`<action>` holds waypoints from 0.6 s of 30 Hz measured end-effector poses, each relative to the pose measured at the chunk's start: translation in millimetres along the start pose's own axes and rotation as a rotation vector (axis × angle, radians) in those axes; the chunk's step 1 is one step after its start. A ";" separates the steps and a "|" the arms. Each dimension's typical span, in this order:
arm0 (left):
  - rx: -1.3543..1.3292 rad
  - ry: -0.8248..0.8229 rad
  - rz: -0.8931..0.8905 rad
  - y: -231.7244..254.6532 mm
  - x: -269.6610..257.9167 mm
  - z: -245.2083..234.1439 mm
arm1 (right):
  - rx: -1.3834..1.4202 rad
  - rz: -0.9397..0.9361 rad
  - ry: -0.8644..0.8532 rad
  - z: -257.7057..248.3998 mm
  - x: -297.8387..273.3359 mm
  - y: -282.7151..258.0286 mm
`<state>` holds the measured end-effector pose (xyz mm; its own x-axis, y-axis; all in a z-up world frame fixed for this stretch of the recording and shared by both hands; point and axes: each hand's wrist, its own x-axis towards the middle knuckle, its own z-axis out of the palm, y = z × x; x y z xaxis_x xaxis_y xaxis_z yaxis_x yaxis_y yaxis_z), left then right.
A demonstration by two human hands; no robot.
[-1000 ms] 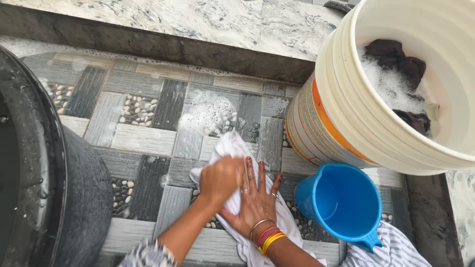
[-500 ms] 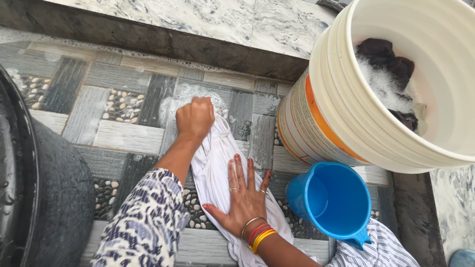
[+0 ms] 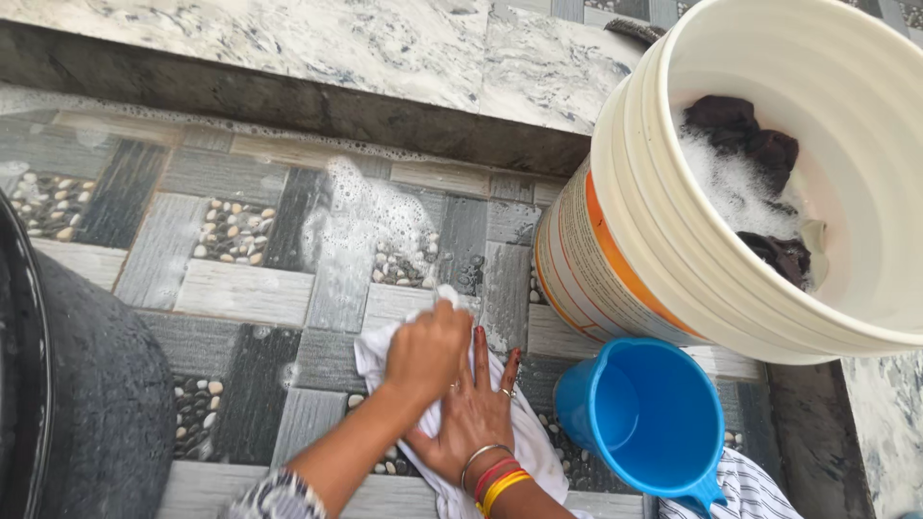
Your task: The person washes laundry by hand on a tiled floor, applying detergent from a container, scrubbing a white garment and a striped garment individually with soapy water, and rinsing them using water from a blue cup.
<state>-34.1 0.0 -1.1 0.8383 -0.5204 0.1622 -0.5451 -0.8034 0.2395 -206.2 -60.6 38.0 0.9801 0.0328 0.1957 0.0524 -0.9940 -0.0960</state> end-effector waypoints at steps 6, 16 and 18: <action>0.012 0.289 -0.068 -51.7 32.2 6.1 | 0.049 0.050 -0.069 10.0 -6.8 -0.9; -0.052 0.272 0.039 -57.2 35.4 4.0 | 0.031 0.074 -0.106 9.3 -6.5 -2.7; -0.011 0.180 0.110 -29.0 12.4 9.8 | 0.020 0.039 -0.029 4.0 -1.8 0.1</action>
<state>-7.8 14.0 -15.4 0.7595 -0.5442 0.3564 -0.6344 -0.7408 0.2209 -207.2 -60.3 33.8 0.9865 -0.0028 0.1635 0.0176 -0.9923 -0.1229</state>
